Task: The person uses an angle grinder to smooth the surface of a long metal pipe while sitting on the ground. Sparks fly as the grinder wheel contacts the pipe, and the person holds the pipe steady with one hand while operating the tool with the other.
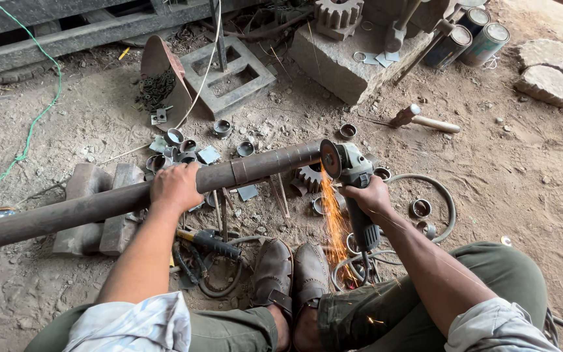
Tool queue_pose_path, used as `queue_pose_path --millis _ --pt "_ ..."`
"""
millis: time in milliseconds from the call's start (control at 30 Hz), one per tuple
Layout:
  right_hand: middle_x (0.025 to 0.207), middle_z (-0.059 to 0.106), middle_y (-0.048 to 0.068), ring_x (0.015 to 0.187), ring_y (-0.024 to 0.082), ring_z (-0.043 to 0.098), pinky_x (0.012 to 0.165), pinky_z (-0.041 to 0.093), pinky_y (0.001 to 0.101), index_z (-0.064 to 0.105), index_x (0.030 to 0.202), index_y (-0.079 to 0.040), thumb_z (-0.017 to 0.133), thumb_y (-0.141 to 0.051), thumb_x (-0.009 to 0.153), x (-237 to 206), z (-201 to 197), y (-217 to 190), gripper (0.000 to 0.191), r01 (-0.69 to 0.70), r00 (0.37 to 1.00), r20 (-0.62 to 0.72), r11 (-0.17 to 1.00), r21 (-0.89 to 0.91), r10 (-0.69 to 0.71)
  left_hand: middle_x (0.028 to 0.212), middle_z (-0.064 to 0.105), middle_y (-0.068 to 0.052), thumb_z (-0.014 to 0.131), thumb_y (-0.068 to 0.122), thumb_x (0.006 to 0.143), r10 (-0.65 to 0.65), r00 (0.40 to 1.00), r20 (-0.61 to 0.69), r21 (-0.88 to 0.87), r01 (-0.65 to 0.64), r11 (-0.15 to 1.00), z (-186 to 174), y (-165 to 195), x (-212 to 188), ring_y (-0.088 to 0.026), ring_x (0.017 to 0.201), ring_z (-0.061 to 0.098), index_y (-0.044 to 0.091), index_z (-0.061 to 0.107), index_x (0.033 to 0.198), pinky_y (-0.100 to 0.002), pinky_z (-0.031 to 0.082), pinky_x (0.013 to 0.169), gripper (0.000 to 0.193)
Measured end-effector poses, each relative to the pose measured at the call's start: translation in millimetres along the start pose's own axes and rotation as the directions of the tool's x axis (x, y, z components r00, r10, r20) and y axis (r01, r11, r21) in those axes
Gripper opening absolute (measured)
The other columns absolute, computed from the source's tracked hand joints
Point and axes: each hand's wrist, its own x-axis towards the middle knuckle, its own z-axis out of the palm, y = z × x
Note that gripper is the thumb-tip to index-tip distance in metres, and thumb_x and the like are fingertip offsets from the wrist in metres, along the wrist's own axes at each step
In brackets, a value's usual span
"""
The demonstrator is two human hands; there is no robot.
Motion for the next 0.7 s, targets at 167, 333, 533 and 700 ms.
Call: queue_pose_path --millis 167,333,533,700 --pt "0.08 0.073 0.019 0.06 0.026 0.073 0.055 0.063 0.0397 0.067 0.098 0.008 0.082 -0.021 0.067 -5.3 -2.4 -5.6 0.045 -0.047 0.998 0.046 0.999 0.014 0.047 0.112 0.074 -0.009 0.083 0.029 0.067 0.033 0.988 0.151 -0.017 -0.031 0.999 -12.5 4.6 9.9 -0.027 0.106 0.07 0.016 0.065 0.113 -0.043 0.053 0.099 0.052" --pt "0.081 0.074 0.016 0.063 0.023 0.073 0.06 0.063 0.0361 0.069 0.099 0.005 0.084 -0.025 0.065 -4.9 -2.2 -6.5 0.048 0.012 0.999 0.036 0.999 -0.051 -0.01 0.11 0.074 -0.01 0.08 0.03 0.07 0.015 0.987 0.162 -0.022 -0.012 1.0 -14.5 11.2 12.0 -0.027 0.104 0.071 0.016 0.065 0.114 -0.043 0.056 0.095 0.049" --pt "0.083 0.075 0.016 0.065 0.022 0.073 0.062 0.063 0.0359 0.068 0.098 0.005 0.084 -0.025 0.064 -0.8 -0.4 -5.2 0.048 0.002 1.0 0.003 0.997 -0.077 -0.002 0.099 0.075 -0.006 0.076 0.024 0.075 -0.015 0.974 0.226 -0.014 0.018 1.0 -12.0 10.5 12.7 -0.021 0.09 0.072 0.016 0.064 0.112 -0.037 0.057 0.087 0.04" --pt "0.082 0.075 0.015 0.064 0.022 0.073 0.062 0.063 0.0351 0.069 0.097 0.004 0.084 -0.024 0.064 -1.7 0.5 -3.0 0.046 0.003 1.0 0.004 0.998 -0.064 -0.003 0.093 0.07 -0.003 0.071 0.013 0.081 -0.009 0.988 0.153 0.033 0.004 0.999 2.0 9.1 12.0 -0.019 0.083 0.067 0.015 0.063 0.109 -0.033 0.057 0.078 0.029"
